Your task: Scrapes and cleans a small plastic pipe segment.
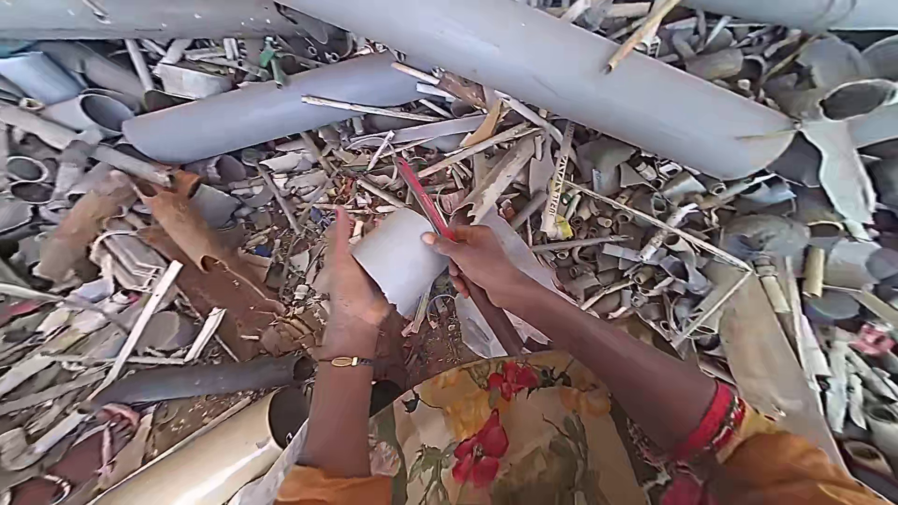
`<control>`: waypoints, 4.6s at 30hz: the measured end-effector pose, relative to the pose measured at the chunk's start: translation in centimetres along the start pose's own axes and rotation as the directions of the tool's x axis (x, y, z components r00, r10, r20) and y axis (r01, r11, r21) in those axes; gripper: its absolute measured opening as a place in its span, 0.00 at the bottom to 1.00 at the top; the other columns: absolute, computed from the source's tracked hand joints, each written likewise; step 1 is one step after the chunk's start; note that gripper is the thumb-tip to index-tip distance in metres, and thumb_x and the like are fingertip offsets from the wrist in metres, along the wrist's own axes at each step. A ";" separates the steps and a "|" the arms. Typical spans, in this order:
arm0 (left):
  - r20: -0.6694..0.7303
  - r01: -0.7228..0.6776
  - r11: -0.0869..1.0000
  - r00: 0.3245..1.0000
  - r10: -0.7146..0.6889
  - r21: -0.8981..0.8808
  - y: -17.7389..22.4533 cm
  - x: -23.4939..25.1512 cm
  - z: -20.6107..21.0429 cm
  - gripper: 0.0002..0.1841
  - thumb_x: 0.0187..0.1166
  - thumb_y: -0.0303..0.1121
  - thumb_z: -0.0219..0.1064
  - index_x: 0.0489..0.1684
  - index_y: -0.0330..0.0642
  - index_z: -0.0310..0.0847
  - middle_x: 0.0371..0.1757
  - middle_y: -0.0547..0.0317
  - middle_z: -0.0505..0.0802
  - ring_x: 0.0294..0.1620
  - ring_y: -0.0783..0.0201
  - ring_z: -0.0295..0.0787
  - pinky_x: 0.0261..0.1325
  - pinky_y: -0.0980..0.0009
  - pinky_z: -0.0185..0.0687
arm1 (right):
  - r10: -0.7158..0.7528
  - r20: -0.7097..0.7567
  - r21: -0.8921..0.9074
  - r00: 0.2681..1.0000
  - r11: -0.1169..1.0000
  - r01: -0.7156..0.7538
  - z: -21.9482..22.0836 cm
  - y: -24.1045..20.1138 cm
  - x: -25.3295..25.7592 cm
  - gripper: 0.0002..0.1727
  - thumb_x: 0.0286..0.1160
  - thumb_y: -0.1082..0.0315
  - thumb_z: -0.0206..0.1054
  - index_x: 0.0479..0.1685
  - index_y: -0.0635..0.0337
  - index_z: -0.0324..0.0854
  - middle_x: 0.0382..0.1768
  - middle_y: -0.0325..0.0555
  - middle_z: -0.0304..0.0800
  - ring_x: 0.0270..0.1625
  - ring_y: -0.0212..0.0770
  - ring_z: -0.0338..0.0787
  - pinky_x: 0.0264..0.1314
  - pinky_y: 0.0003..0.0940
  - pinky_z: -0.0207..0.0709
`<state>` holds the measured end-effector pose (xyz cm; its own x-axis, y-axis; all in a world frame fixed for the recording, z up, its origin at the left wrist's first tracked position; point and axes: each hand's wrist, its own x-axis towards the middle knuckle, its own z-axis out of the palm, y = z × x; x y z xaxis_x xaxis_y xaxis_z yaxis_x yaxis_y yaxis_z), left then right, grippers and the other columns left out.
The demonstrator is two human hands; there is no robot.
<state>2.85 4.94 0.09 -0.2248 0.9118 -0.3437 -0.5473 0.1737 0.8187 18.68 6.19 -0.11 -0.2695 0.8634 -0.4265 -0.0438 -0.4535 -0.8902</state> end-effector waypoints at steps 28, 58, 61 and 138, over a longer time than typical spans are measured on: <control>-0.166 0.003 0.917 0.983 -0.075 -0.399 -1.0 0.7 -0.3 0.37 0.83 0.71 0.38 0.69 0.50 0.73 0.57 0.49 0.89 0.57 0.52 0.88 0.55 0.45 0.85 | -0.663 0.400 -0.658 0.633 0.272 0.702 -1.0 3.8 0.9 0.25 0.83 0.68 0.59 0.80 0.61 0.78 0.38 0.57 0.95 0.36 0.53 0.93 0.45 0.51 0.85; -0.207 -0.086 0.863 0.978 -0.022 -0.498 0.8 1.9 -2.1 0.41 0.80 0.74 0.35 0.74 0.54 0.71 0.65 0.52 0.88 0.65 0.52 0.86 0.61 0.45 0.83 | -0.739 0.396 -0.650 0.545 0.194 0.735 2.4 5.8 1.0 0.26 0.82 0.69 0.59 0.79 0.70 0.76 0.30 0.54 0.94 0.26 0.48 0.91 0.35 0.43 0.86; -0.220 -0.053 0.882 0.974 -0.059 -0.469 1.2 1.1 -1.1 0.40 0.80 0.74 0.40 0.76 0.52 0.70 0.65 0.49 0.87 0.64 0.50 0.86 0.61 0.44 0.83 | -0.751 0.162 -0.743 0.640 0.334 0.580 1.9 5.2 1.3 0.27 0.83 0.69 0.60 0.80 0.72 0.73 0.33 0.59 0.94 0.29 0.51 0.90 0.39 0.47 0.84; 0.345 0.261 0.924 0.925 -0.157 -0.279 -0.7 0.0 0.3 0.27 0.90 0.58 0.45 0.63 0.47 0.78 0.51 0.49 0.92 0.54 0.54 0.91 0.56 0.54 0.88 | -0.762 0.045 -0.572 0.646 0.510 0.642 -2.9 2.5 0.1 0.38 0.66 0.64 0.66 0.80 0.74 0.66 0.44 0.48 0.88 0.29 0.20 0.80 0.30 0.20 0.76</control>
<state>3.49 4.89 -0.37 0.1565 0.9449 -0.2876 -0.7895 0.2947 0.5384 21.36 5.81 -2.85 -0.1843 0.8933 0.4101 0.3552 0.4495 -0.8196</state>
